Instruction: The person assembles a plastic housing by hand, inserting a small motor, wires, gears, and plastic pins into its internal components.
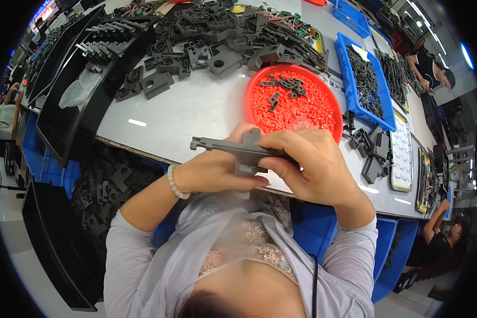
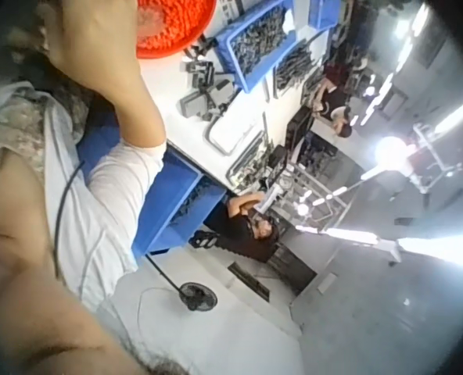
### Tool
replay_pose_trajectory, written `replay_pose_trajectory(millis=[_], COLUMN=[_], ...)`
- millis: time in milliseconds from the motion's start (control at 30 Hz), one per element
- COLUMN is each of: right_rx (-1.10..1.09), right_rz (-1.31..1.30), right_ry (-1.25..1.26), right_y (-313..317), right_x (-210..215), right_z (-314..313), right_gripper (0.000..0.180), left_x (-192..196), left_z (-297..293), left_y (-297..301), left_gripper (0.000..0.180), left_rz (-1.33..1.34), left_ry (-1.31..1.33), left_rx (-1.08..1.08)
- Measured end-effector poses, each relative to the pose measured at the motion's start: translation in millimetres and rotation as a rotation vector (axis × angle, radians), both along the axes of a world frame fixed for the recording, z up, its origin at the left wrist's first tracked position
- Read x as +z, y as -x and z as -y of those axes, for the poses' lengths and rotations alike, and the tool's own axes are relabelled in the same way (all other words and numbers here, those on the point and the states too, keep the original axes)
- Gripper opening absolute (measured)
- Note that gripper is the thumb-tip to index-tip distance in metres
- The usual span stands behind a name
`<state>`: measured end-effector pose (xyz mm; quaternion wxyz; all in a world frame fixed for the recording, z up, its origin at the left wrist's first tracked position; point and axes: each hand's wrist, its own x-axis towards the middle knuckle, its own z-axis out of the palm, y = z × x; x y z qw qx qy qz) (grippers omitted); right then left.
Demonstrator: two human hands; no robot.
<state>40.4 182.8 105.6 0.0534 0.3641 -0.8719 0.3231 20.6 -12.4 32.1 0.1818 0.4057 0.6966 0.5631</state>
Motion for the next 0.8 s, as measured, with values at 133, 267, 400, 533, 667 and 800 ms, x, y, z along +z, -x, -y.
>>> replay_pose_trajectory(millis=[133, 267, 400, 533, 667, 800], right_rx=[-0.024, -0.038, -0.003, 0.002, 0.016, -0.055], right_rz=[0.058, 0.037, 0.074, 0.011, 0.003, 0.068], right_ry=[0.036, 0.091, 0.068, -0.095, -0.020, -0.061], right_y=[-4, 2, 1, -10, -19, -27], right_x=[-5, -8, -1, -9, -17, -25], right_z=[2, 3, -4, -5, -4, -1], right_gripper=[0.020, 0.019, 0.018, 0.020, 0.022, 0.021], left_x=[-1, -5, 1, -2, 9, -4], left_z=[0, -2, -10, -8, -11, -16], left_y=[-3, 1, -11, -11, -19, -26], left_gripper=[0.047, 0.039, 0.052, 0.068, 0.060, 0.057], left_rz=[0.035, 0.020, 0.127, -0.050, -0.112, -0.078], left_ry=[-0.041, -0.036, -0.161, -0.050, 0.065, 0.195], left_rx=[0.032, -0.012, 0.156, 0.271, 0.322, 0.353])
